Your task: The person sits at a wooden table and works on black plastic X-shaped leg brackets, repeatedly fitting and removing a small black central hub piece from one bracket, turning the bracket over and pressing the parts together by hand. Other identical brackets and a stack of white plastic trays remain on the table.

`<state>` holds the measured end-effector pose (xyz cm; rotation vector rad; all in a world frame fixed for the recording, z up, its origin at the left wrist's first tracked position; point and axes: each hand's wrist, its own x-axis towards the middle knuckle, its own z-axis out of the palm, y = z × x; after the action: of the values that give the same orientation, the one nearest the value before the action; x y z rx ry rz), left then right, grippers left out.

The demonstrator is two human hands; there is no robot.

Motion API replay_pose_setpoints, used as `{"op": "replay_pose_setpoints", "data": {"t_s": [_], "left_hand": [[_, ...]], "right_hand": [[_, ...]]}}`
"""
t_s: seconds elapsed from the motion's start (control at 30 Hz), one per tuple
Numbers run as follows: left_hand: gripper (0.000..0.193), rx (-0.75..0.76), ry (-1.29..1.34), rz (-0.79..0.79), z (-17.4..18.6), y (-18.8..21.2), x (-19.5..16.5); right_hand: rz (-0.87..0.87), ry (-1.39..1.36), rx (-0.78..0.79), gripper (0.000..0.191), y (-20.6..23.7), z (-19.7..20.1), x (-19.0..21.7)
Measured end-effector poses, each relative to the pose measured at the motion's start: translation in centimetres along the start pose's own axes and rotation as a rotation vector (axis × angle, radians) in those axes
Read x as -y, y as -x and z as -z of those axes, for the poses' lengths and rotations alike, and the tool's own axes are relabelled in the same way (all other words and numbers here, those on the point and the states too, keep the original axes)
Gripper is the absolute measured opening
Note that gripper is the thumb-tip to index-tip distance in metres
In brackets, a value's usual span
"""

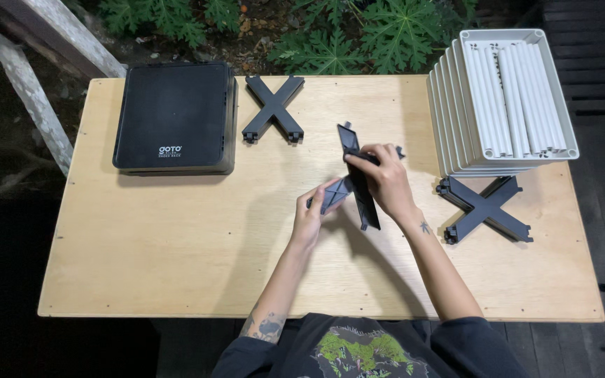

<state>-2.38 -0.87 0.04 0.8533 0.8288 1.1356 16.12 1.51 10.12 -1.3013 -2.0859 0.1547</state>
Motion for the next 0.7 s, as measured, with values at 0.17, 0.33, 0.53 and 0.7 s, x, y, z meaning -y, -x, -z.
{"op": "replay_pose_setpoints", "data": {"t_s": [0.17,0.33,0.53,0.7], "left_hand": [[0.054,0.043,0.172,-0.050,1.1,-0.7,0.2],[0.056,0.024,0.189,-0.070,0.6,-0.9,-0.1],[0.058,0.061,0.074,-0.069,-0.8,0.1,-1.0],[0.056,0.023,0.028,-0.076,-0.8,0.5,-1.7]], "right_hand": [[0.007,-0.037,0.135,0.061,2.7,1.1,1.7],[-0.003,-0.078,0.156,0.056,3.6,1.5,1.3],[-0.166,-0.070,-0.062,0.052,1.9,0.8,0.1],[-0.174,-0.017,-0.101,0.050,1.9,0.2,1.4]]}}
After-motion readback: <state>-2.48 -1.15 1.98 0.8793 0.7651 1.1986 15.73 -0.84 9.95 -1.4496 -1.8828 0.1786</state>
